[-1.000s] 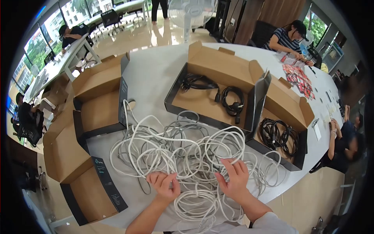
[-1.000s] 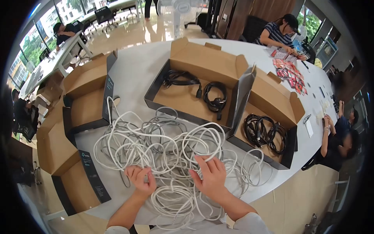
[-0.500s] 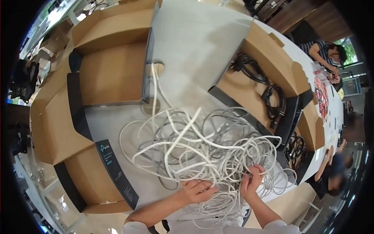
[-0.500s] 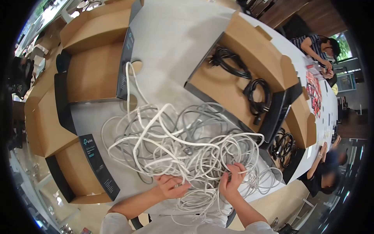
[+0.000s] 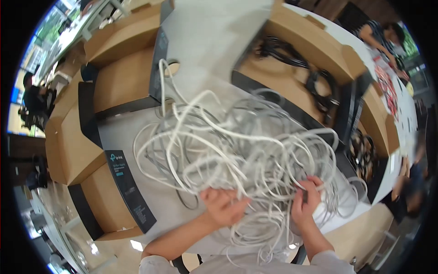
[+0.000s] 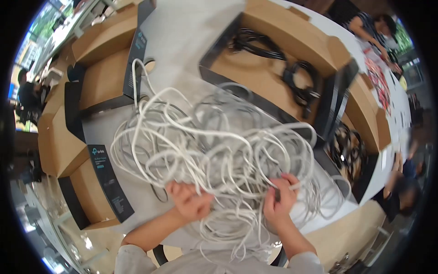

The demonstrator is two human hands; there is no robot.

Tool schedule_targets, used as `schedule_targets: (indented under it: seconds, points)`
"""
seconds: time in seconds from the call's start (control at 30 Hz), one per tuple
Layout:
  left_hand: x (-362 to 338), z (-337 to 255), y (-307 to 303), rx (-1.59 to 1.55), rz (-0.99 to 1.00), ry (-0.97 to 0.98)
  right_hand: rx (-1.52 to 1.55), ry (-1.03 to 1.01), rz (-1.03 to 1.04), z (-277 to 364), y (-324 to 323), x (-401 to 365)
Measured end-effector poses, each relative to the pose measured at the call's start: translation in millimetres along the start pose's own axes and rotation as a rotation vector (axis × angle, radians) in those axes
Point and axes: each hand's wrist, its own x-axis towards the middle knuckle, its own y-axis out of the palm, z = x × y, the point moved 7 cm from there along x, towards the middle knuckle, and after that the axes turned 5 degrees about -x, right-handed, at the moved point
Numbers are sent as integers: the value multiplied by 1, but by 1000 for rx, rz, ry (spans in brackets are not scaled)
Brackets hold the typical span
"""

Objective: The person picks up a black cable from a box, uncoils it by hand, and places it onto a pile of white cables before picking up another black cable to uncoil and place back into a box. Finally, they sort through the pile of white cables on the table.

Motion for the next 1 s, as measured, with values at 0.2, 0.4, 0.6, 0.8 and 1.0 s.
schedule_targets:
  seconds: [0.2,0.4,0.6,0.8,1.0]
  points:
    - [15,-12,1,16,-58,2,92,-14,-175,3,-19,-7]
    - [8,-19,-2,52,-164,61,262,-32,-216,0,-34,-15]
    - [1,-22,-4,75,-213,68,605,138,-380,-23,-39,-24]
    - [-5,-17,-5,-30,-310,50,430,116,-505,-34,-42,-31]
    - [-6,-13,-2,-50,-291,19,201,256,-492,-48,-41,-25]
